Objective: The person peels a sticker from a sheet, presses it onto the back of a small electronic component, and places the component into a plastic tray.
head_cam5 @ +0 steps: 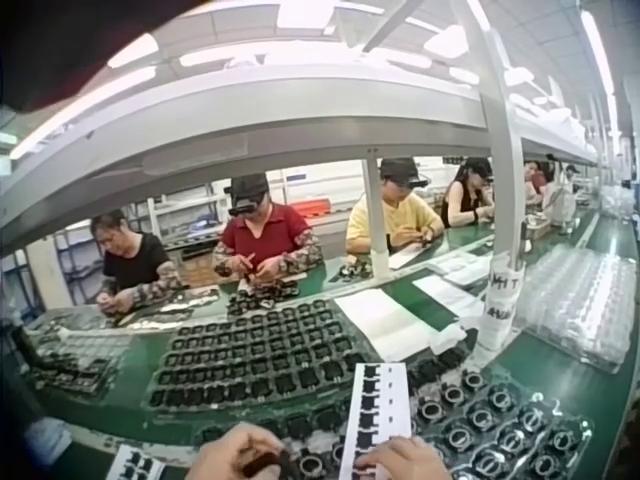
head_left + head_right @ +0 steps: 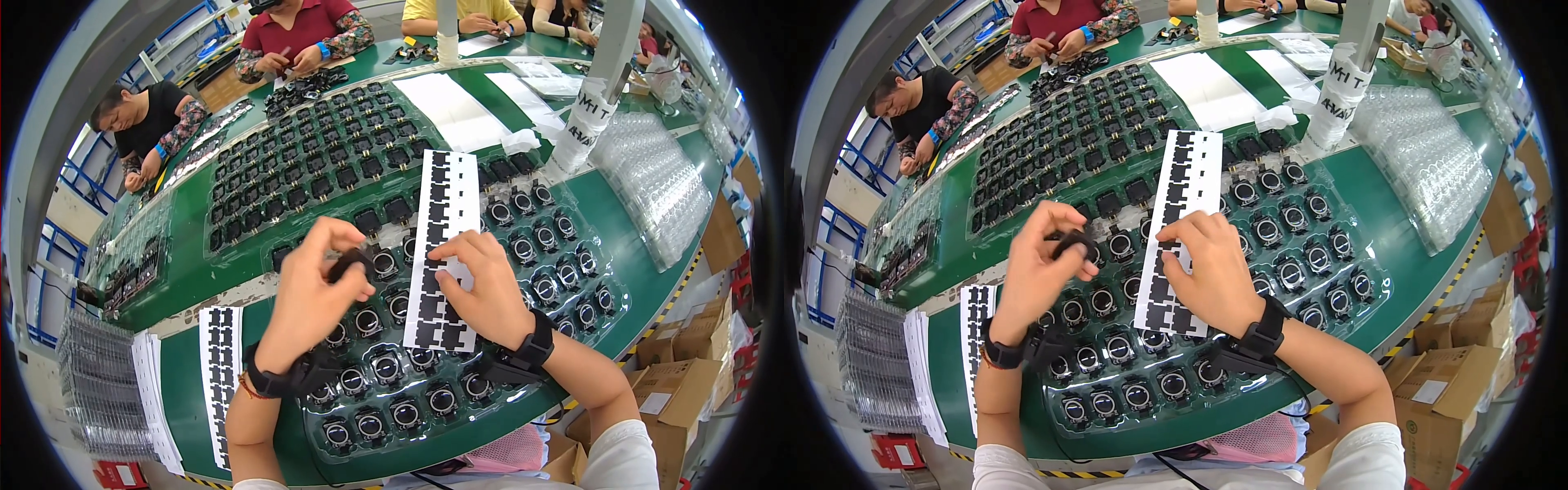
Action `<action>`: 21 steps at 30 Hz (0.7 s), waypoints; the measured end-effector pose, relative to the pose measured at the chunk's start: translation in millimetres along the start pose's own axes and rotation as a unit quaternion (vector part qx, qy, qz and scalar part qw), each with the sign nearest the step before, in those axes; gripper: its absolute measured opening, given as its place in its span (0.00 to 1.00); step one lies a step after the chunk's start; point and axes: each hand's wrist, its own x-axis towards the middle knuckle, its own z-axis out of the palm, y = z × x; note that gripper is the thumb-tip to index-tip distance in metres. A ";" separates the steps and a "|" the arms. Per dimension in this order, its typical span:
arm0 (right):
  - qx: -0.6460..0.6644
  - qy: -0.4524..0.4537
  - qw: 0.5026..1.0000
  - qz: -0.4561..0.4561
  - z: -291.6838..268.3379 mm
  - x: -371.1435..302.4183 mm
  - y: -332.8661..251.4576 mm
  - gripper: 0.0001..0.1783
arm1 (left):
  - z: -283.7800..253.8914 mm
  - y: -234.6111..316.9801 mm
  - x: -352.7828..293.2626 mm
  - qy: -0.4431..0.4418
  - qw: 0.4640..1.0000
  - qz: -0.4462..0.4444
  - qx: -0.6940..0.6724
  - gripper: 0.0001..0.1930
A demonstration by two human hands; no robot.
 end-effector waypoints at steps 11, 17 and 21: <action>-0.076 -0.074 0.993 0.055 2.7 -6.2 -1.8 0.21 | -55.8 -11.6 10.0 0.025 0.926 -0.003 0.376 0.09; -0.022 -0.050 0.998 0.038 4.0 -3.6 2.1 0.21 | -53.8 -14.4 8.5 -0.024 0.875 -0.080 0.476 0.10; -0.009 -0.036 0.999 0.027 4.5 -1.6 1.4 0.21 | -56.3 -18.0 9.1 -0.025 0.858 -0.083 0.506 0.09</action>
